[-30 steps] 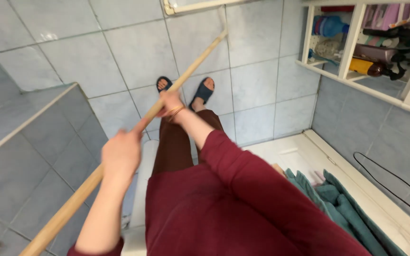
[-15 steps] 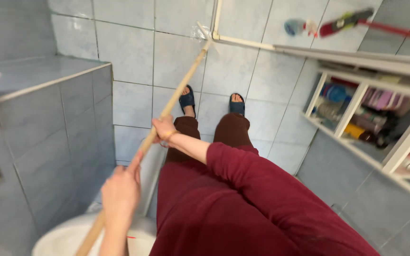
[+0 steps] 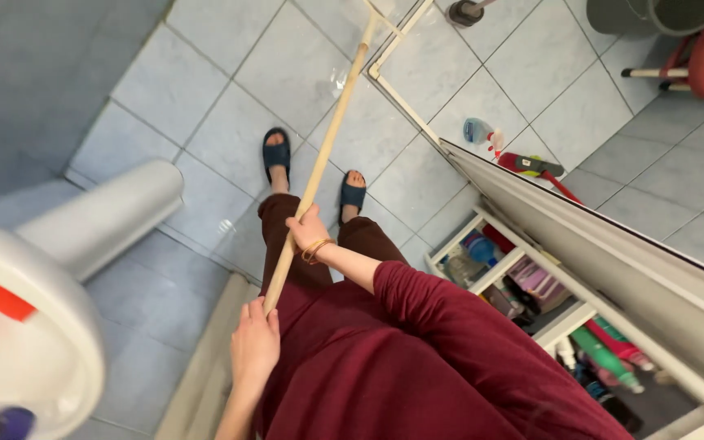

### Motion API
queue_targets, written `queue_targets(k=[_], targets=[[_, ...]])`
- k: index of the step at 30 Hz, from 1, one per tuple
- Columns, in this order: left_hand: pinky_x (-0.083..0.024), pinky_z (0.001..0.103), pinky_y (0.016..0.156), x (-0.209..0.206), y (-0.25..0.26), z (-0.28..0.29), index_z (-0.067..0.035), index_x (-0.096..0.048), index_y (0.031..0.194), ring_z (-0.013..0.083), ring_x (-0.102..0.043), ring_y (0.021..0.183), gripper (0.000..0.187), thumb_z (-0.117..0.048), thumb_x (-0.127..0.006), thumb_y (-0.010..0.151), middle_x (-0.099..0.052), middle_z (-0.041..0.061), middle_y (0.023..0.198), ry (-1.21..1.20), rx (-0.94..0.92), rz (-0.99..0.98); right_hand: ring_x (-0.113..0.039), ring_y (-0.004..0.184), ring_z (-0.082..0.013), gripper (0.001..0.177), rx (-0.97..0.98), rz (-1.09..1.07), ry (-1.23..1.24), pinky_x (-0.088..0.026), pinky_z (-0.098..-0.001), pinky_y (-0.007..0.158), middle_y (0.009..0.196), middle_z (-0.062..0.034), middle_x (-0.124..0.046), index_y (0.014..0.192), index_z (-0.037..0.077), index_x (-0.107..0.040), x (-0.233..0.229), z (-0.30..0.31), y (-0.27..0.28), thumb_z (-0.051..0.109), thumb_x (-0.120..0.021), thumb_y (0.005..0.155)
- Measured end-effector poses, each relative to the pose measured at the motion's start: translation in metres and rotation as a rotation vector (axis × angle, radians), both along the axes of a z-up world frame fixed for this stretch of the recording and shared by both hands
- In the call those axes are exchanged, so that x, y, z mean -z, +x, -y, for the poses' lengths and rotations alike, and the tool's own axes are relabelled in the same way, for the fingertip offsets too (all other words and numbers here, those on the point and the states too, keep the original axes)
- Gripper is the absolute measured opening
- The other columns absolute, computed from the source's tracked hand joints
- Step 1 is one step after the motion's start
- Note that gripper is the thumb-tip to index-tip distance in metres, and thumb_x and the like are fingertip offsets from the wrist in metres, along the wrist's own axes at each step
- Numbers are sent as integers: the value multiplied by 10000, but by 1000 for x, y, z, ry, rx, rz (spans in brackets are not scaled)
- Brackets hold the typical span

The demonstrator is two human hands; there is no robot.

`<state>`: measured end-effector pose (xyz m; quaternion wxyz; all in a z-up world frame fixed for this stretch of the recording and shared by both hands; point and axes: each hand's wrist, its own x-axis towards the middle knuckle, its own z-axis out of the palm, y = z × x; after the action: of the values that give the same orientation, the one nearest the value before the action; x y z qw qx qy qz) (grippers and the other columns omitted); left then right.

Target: Cleaning the bathroom floor by sweeping with a broom and then mopping/wiping with a squeegee and water.

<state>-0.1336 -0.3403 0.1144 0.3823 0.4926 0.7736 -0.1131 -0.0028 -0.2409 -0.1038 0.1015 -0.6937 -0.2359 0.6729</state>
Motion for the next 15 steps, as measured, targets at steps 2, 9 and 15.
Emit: queue_targets(k=[2, 9, 15], targets=[[-550, 558, 782, 6, 1, 28, -90, -565, 1266, 458, -681, 903, 381, -345, -505, 989, -660, 196, 1166, -33, -58, -9, -695, 680, -397, 603, -130, 30, 119, -574, -437, 584, 824, -263, -657, 1206, -83, -270, 15, 32, -8, 287, -644, 911], [-544, 556, 739, -34, 4, 119, -306, -523, 1476, 457, -673, 831, 505, -265, -551, 973, -676, 179, 1059, -115, -247, -134, -646, 603, -323, 572, -454, -99, -116, -529, -415, 502, 835, -278, -677, 1192, -54, -292, -10, 139, -56, 305, -660, 943], [-511, 415, 516, 9, -20, 343, -460, -521, 1463, 276, -568, 524, 525, -336, -606, 959, -547, 94, 753, -289, -287, -330, -705, 462, -219, 489, -833, -459, -870, -501, -340, 358, 770, -182, -720, 1114, -50, -512, 52, 323, -103, 373, -584, 881]])
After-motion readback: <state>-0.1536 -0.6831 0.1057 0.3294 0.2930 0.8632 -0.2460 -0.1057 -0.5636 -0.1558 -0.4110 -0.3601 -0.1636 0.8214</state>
